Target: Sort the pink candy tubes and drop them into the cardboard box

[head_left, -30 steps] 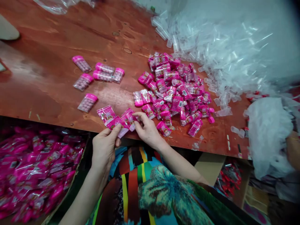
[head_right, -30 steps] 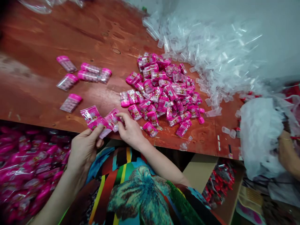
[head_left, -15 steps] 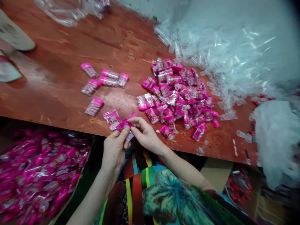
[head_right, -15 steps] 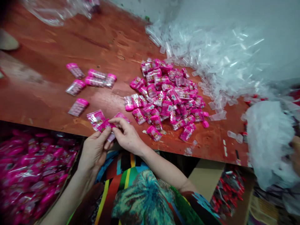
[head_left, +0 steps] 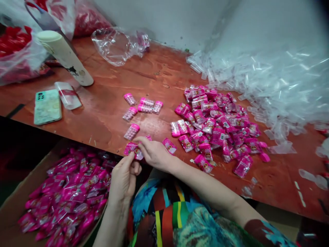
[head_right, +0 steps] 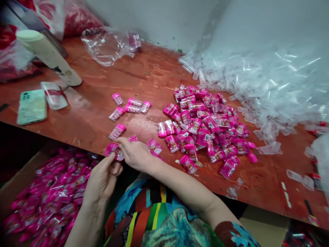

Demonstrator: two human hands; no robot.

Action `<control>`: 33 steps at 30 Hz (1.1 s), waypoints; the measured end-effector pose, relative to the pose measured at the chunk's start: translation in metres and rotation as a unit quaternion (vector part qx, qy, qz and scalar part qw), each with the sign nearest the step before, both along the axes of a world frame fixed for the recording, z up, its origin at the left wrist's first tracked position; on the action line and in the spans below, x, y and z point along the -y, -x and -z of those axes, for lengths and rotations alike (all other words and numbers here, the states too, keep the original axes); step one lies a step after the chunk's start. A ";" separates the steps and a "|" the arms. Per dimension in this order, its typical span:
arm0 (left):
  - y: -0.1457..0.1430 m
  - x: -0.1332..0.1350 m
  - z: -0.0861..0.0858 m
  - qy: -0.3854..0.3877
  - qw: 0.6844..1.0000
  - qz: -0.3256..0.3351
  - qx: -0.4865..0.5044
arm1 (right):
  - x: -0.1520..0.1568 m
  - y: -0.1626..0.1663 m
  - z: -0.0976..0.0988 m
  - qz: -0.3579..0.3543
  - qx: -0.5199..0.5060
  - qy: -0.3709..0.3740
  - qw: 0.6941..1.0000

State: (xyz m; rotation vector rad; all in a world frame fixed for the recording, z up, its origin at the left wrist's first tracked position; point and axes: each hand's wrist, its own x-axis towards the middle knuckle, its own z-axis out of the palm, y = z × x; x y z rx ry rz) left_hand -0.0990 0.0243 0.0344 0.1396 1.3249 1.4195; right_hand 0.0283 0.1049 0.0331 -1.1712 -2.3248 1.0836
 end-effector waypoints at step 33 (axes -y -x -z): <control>-0.048 -0.002 0.009 -0.042 0.994 0.052 0.089 | 0.051 -0.055 0.023 0.163 -0.373 0.333 0.851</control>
